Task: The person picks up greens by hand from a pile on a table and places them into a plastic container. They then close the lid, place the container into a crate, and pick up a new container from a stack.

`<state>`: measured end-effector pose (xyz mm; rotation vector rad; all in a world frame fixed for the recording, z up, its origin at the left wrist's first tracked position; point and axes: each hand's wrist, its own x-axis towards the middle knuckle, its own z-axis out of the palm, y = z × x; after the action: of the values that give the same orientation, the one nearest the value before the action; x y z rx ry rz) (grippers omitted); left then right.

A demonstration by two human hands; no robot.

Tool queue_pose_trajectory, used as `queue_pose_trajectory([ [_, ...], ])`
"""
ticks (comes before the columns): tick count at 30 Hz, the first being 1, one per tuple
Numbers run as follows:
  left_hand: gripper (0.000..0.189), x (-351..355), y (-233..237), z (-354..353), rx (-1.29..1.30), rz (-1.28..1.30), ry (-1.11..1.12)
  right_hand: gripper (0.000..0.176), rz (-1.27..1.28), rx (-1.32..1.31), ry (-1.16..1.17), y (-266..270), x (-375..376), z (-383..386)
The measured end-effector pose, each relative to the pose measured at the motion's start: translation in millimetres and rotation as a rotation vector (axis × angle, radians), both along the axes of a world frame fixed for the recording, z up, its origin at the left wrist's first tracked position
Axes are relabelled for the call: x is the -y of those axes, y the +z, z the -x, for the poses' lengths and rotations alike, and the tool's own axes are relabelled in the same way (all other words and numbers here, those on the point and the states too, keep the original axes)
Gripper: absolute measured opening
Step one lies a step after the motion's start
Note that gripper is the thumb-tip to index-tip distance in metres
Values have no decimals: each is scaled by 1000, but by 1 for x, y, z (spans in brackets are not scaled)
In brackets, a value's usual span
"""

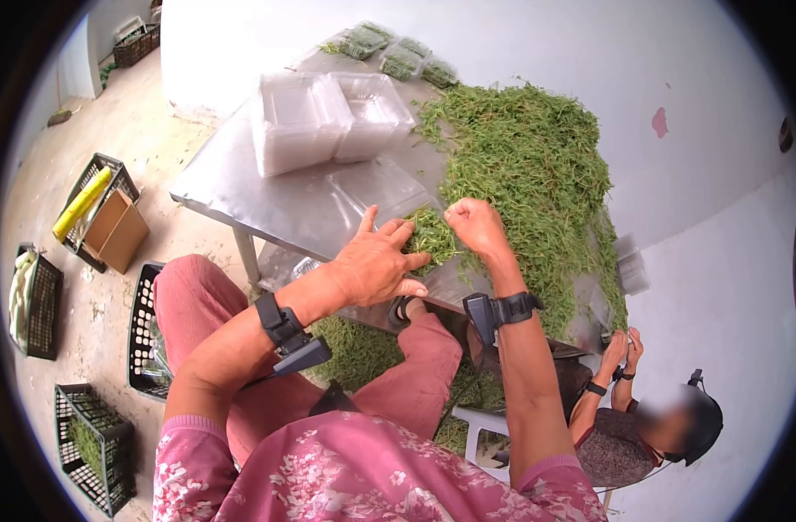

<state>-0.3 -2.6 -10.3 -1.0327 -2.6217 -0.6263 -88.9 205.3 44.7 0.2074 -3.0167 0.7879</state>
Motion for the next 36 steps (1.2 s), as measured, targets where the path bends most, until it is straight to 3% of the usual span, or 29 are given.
queue_pose_trajectory([
  [10,64,0,-1,-1,-6,-10,-2,21,47,143,63,-16,-15,17],
  [22,63,0,2,-2,27,-5,3,13,613,132,-34,17,-19,-3],
  [36,63,-2,-1,-2,8,4,21,10,981,173,144,41,-18,-39],
])
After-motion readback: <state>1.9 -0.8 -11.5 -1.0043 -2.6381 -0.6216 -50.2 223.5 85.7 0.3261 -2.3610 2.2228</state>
